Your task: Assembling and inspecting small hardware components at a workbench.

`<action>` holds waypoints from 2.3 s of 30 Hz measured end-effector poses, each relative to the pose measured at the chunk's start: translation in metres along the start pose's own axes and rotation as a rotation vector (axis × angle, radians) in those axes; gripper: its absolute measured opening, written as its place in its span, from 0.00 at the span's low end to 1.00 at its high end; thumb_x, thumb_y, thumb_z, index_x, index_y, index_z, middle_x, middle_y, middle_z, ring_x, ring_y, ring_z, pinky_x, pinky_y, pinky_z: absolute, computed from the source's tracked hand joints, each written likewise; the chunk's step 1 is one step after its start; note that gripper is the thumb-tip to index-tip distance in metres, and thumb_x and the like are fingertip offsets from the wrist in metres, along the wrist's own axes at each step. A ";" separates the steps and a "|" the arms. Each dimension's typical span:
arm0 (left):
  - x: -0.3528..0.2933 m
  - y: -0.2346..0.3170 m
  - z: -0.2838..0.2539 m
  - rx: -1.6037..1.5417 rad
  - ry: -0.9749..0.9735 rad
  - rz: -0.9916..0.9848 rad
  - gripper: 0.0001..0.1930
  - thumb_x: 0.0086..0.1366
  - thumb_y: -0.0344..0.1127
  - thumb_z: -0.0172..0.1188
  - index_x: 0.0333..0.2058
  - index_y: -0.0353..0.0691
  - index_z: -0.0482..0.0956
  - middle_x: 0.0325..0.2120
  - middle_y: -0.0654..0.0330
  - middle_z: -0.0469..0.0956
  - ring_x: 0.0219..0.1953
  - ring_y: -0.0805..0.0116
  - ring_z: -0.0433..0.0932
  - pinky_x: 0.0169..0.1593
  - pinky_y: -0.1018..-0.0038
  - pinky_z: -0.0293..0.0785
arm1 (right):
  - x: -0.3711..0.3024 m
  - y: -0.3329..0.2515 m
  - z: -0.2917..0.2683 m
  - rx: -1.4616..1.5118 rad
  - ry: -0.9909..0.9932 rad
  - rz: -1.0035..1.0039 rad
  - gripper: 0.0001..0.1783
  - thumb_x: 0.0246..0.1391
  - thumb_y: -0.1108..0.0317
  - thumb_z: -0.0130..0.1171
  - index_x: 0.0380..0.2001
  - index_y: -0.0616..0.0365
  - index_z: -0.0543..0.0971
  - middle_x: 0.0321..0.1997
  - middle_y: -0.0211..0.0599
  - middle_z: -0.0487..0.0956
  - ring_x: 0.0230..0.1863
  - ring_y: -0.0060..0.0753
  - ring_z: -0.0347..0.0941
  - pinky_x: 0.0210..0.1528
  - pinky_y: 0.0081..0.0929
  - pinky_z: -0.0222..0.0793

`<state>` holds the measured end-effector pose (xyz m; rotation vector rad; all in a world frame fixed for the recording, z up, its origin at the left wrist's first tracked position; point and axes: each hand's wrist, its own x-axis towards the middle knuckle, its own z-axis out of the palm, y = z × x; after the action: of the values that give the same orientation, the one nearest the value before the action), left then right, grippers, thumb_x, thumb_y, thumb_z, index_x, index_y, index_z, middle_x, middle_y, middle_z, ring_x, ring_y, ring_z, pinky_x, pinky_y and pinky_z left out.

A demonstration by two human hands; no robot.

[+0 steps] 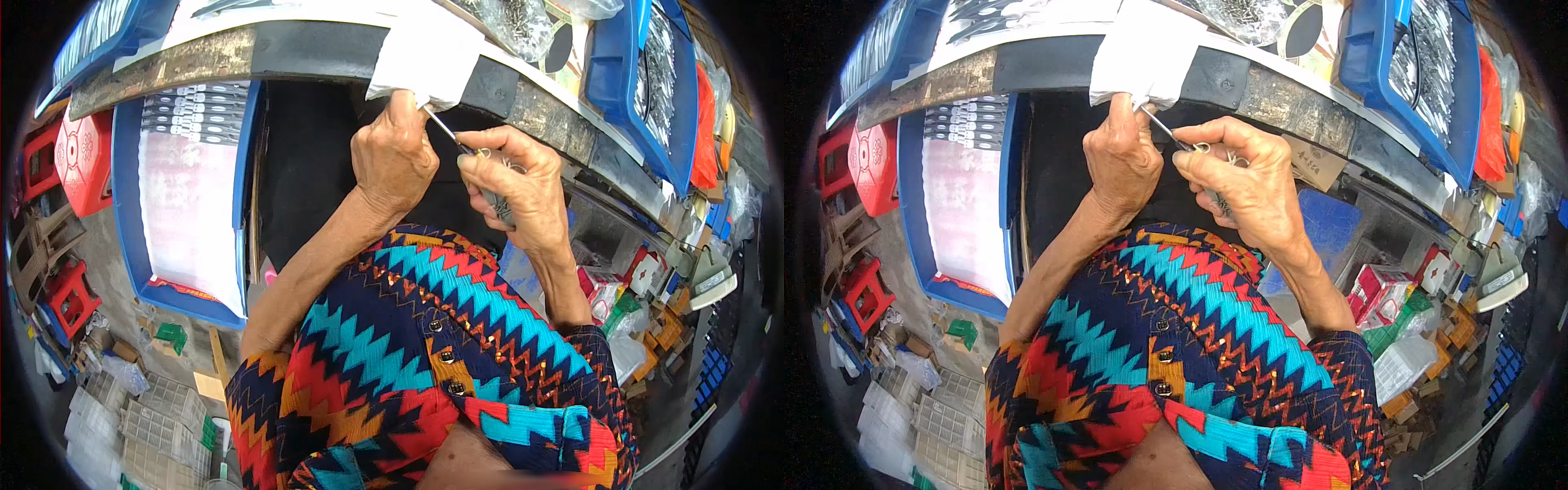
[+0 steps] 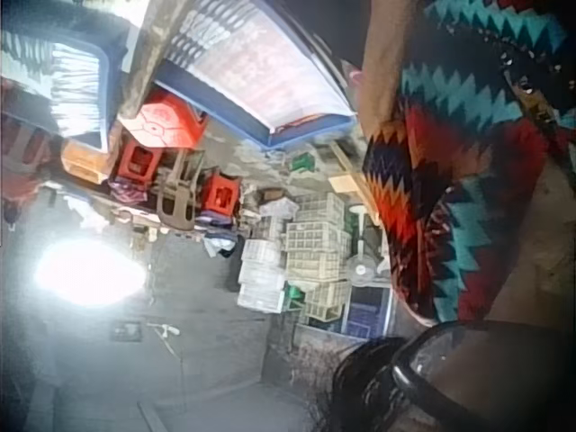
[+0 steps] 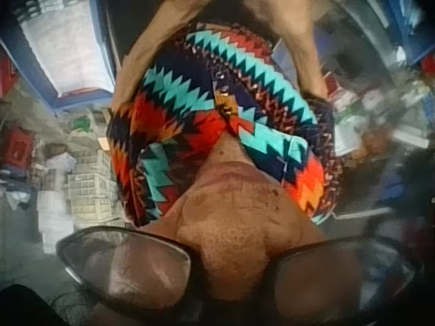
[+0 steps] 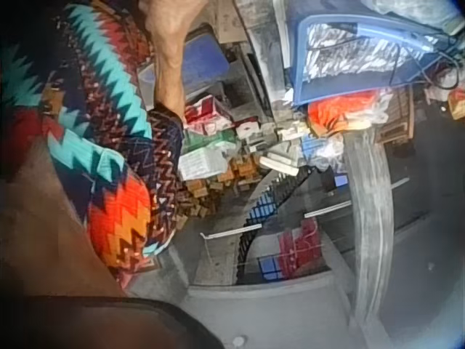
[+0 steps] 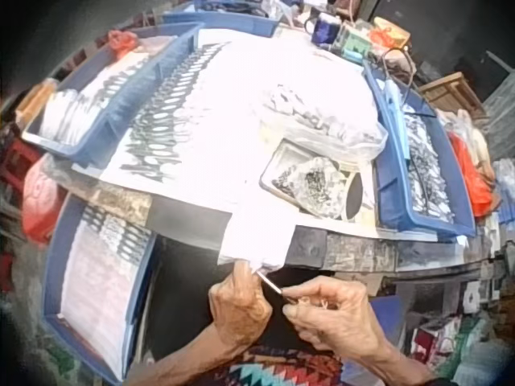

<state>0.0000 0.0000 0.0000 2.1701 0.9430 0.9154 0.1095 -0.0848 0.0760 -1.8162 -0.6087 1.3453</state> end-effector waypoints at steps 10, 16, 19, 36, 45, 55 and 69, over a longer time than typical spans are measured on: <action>0.000 0.001 0.000 0.059 0.007 -0.061 0.04 0.56 0.25 0.51 0.28 0.32 0.64 0.15 0.43 0.71 0.21 0.45 0.74 0.20 0.59 0.67 | 0.014 0.020 -0.014 1.130 -0.518 0.330 0.16 0.52 0.68 0.53 0.45 0.59 0.69 0.22 0.41 0.68 0.14 0.20 0.62 0.06 0.10 0.50; -0.002 0.002 -0.003 0.122 -0.043 -0.082 0.04 0.57 0.26 0.49 0.29 0.32 0.64 0.16 0.42 0.72 0.22 0.44 0.74 0.22 0.57 0.68 | 0.000 0.023 -0.003 -0.226 0.085 -0.632 0.17 0.41 0.74 0.60 0.39 0.60 0.75 0.26 0.36 0.74 0.20 0.18 0.68 0.17 0.16 0.62; -0.001 0.002 -0.003 0.081 -0.042 -0.070 0.05 0.58 0.26 0.49 0.29 0.32 0.64 0.15 0.42 0.71 0.22 0.43 0.74 0.22 0.57 0.68 | 0.005 0.028 -0.002 -0.563 0.266 -1.036 0.14 0.40 0.74 0.61 0.35 0.59 0.76 0.26 0.39 0.74 0.21 0.29 0.71 0.20 0.23 0.66; -0.001 -0.004 0.005 0.064 0.042 -0.011 0.05 0.52 0.24 0.52 0.26 0.34 0.64 0.12 0.49 0.70 0.18 0.50 0.74 0.20 0.63 0.71 | 0.002 0.004 -0.004 0.151 -0.017 -0.113 0.14 0.44 0.71 0.62 0.36 0.62 0.76 0.18 0.31 0.73 0.13 0.11 0.62 0.10 0.09 0.50; -0.002 -0.006 0.006 0.100 0.068 0.006 0.06 0.51 0.23 0.52 0.26 0.33 0.64 0.12 0.49 0.70 0.18 0.51 0.74 0.19 0.65 0.71 | 0.014 0.014 -0.012 0.655 -0.198 0.120 0.14 0.45 0.75 0.58 0.38 0.65 0.73 0.17 0.37 0.69 0.12 0.17 0.62 0.06 0.10 0.47; -0.002 -0.007 -0.001 0.062 -0.041 -0.025 0.05 0.57 0.26 0.50 0.28 0.32 0.63 0.16 0.42 0.71 0.22 0.43 0.73 0.22 0.57 0.68 | 0.022 0.038 -0.013 0.343 -0.174 -0.242 0.17 0.44 0.70 0.61 0.39 0.66 0.74 0.17 0.31 0.71 0.12 0.14 0.62 0.08 0.10 0.45; -0.001 -0.003 -0.005 0.062 -0.090 -0.018 0.05 0.58 0.25 0.49 0.30 0.31 0.62 0.18 0.40 0.71 0.26 0.41 0.73 0.24 0.56 0.67 | 0.034 0.060 -0.018 0.249 -0.151 -0.395 0.17 0.44 0.66 0.63 0.39 0.60 0.77 0.17 0.25 0.72 0.15 0.09 0.61 0.14 0.08 0.52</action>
<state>-0.0052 0.0027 0.0001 2.2312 0.9566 0.7825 0.1331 -0.0995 0.0107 -1.3213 -0.7943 1.2310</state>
